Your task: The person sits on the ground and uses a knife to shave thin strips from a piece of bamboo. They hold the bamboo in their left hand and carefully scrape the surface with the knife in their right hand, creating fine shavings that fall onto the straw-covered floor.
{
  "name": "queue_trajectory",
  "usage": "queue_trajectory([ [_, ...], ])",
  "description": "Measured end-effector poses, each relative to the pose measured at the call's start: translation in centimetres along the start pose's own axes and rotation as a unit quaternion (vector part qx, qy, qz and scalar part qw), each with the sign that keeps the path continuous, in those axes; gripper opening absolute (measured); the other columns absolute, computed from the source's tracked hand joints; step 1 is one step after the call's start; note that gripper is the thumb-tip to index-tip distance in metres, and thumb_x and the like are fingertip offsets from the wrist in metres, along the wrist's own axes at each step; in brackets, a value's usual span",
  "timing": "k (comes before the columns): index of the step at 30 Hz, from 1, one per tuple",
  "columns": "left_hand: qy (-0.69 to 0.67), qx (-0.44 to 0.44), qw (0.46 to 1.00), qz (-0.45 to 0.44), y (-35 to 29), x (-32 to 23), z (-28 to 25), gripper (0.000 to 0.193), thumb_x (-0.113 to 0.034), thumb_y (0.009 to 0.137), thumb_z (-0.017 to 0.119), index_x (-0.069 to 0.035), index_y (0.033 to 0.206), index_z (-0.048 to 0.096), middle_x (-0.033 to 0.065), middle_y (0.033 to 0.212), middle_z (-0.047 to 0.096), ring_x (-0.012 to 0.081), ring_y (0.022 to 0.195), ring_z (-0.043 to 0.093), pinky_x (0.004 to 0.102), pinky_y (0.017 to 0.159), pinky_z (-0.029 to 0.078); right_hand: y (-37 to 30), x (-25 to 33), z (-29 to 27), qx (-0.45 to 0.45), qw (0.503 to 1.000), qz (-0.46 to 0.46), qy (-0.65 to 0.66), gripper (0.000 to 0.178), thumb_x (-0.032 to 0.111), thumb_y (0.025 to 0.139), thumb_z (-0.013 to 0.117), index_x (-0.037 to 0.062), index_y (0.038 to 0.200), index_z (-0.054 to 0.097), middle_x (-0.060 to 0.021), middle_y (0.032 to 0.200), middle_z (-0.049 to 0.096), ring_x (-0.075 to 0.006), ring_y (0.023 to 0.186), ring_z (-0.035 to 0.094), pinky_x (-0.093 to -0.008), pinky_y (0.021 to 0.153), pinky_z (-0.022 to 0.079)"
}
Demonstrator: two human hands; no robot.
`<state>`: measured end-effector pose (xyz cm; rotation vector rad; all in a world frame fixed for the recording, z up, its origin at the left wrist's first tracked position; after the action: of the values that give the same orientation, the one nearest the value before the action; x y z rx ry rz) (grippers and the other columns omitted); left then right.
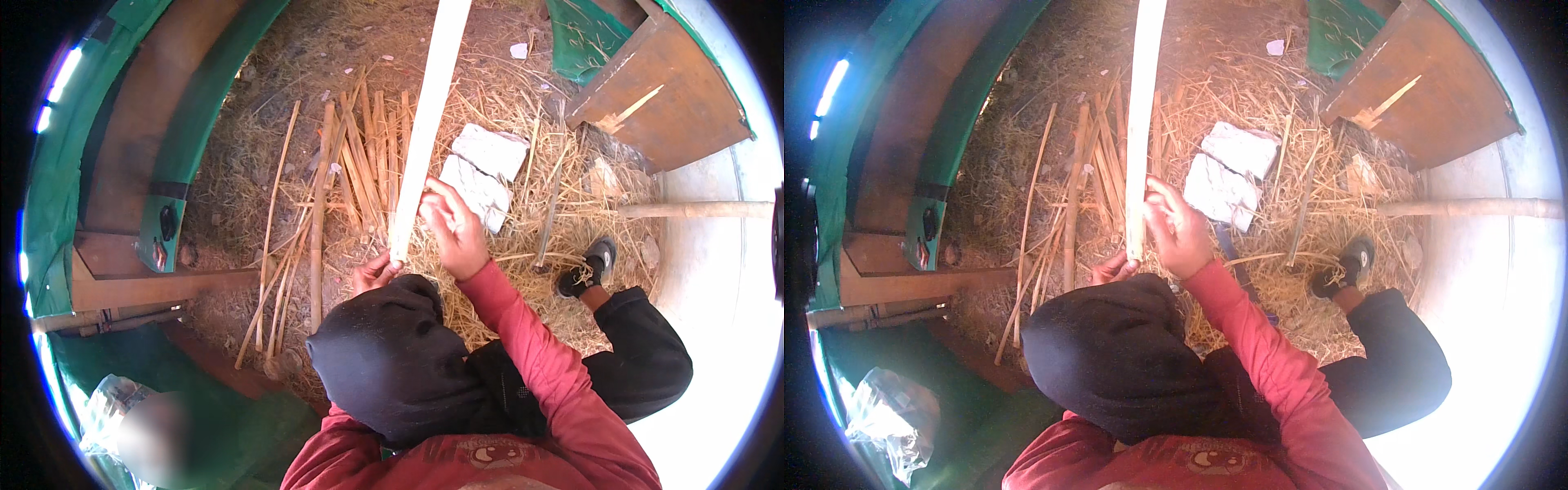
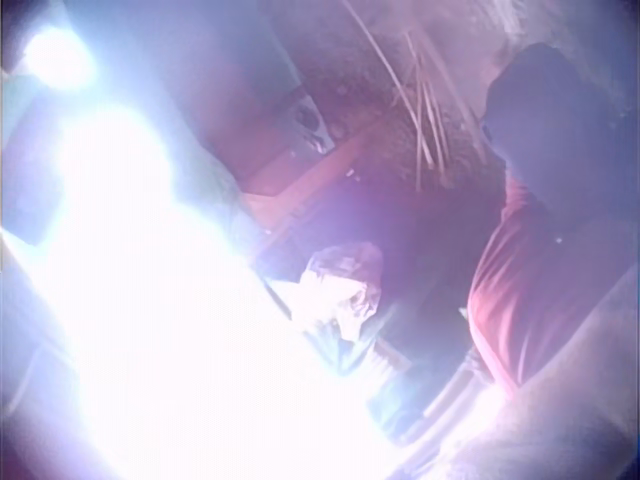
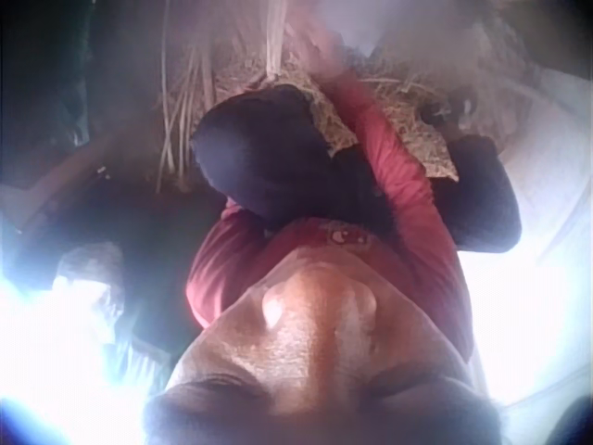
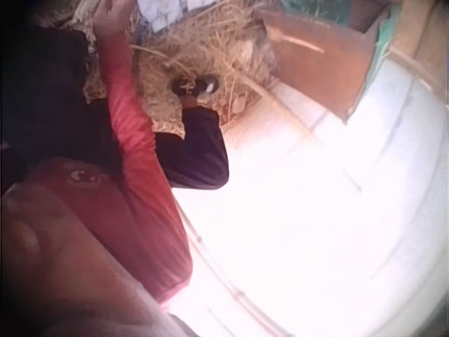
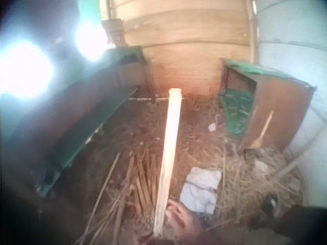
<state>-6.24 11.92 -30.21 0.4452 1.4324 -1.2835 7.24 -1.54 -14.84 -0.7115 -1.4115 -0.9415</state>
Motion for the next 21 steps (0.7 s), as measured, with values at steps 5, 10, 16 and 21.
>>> queue_trajectory([
  [5,0.2,0.201,0.959,-0.014,-0.4,0.1,4.1,0.023,-0.01,0.093,0.064,0.003,0.112,0.067,0.0068,0.094,0.071,0.0097,0.083,0.062,0.0276,0.073,0.05,0.0,-2.8,-2.9,-0.015,0.997,-0.038,-0.073,0.035,0.014,0.094,0.062,-0.0059,0.123,0.056,-0.0148,0.098,0.07,-0.0156,0.083,0.068,-0.0285,0.072,0.054],
  [10,0.227,0.133,0.954,0.142,-0.9,1.4,4.3,0.038,-0.017,0.09,0.07,0.002,0.122,0.062,0.0176,0.115,0.064,0.0208,0.108,0.06,0.0349,0.093,0.047,-0.4,-4.7,-5.0,-0.019,0.971,-0.025,-0.237,0.032,0.027,0.092,0.066,-0.0048,0.097,0.064,-0.0161,0.076,0.062,-0.0239,0.062,0.063,-0.0342,0.059,0.048],
  [16,0.232,0.123,0.936,0.234,4.4,-14.4,3.8,0.064,-0.034,0.09,0.07,-0.006,0.142,0.047,0.0151,0.123,0.064,0.0165,0.092,0.065,0.0323,0.081,0.053,0.0,-2.3,-3.2,0.121,0.929,-0.079,-0.341,0.026,0.027,0.088,0.07,0.0016,0.091,0.066,-0.0133,0.078,0.059,-0.0285,0.064,0.059,-0.0365,0.057,0.045],
  [21,0.226,0.137,0.872,0.412,-1.0,-31.9,11.2,0.048,-0.027,0.095,0.064,0.001,0.132,0.052,0.0161,0.111,0.069,0.0055,0.06,0.049,0.018,0.056,0.04,-1.1,-1.5,-3.1,0.143,0.932,-0.122,-0.311,0.03,0.031,0.088,0.068,0.0016,0.09,0.063,-0.0132,0.077,0.061,-0.034,0.067,0.06,-0.0415,0.062,0.047],
])
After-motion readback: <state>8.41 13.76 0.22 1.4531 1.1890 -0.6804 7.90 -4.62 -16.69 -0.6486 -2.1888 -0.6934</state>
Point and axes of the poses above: each hand's wrist, its own y-axis towards the middle knuckle, its own z-axis out of the palm, x = y × z, the point moved 10 cm from there along y, towards the middle knuckle
